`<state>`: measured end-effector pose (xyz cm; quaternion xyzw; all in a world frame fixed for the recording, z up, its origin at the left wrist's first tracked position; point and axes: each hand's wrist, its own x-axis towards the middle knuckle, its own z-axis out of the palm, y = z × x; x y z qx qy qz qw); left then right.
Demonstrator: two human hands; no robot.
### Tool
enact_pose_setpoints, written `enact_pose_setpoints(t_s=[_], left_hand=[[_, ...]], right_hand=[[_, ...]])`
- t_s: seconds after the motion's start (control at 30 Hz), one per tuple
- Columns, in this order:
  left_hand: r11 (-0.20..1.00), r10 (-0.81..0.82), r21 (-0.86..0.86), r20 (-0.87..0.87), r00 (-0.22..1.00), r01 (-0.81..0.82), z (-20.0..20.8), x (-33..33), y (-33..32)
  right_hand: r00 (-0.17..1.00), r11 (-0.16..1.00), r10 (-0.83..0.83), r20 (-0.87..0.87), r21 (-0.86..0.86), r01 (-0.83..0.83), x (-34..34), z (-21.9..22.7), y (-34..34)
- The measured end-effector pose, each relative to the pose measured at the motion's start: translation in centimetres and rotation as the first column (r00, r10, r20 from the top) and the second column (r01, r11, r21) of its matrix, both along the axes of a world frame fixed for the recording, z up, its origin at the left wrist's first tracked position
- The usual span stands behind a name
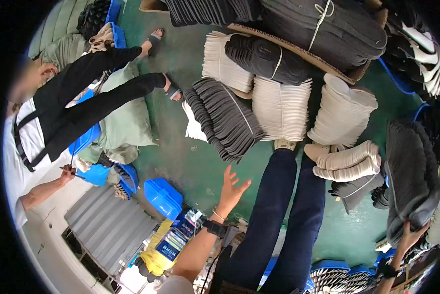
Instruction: The person gathers bundles of shoe insoles, pours liquid from a metal container into a machine, and then feeds the insoles through the machine's rollers one by one.
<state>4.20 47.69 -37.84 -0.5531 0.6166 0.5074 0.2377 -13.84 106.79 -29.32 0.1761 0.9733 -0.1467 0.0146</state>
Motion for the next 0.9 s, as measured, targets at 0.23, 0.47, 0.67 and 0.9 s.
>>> enact_pose_setpoints(t_s=[0.23,0.47,0.67,0.9], left_hand=[[0.989,0.128,0.116,-0.314,0.941,-0.096,-4.7,-10.6,-2.7],[0.993,0.097,-0.01,-0.449,0.888,-0.114,-12.4,-24.4,-7.1],[0.903,-0.25,-0.421,-0.351,0.902,0.086,-19.3,-29.0,-7.7],[0.875,-0.315,-0.485,-0.565,0.762,0.003,-21.0,-28.8,-10.9]], right_hand=[[0.991,0.988,-0.115,0.07,0.111,0.107,12.3,8.0,-1.5],[0.787,0.894,-0.424,0.449,0.349,0.282,16.3,11.8,-5.0],[0.731,0.841,-0.54,0.417,0.225,0.492,15.4,13.7,-11.2],[0.647,0.824,-0.526,0.552,0.144,0.548,15.1,12.7,-11.9]])
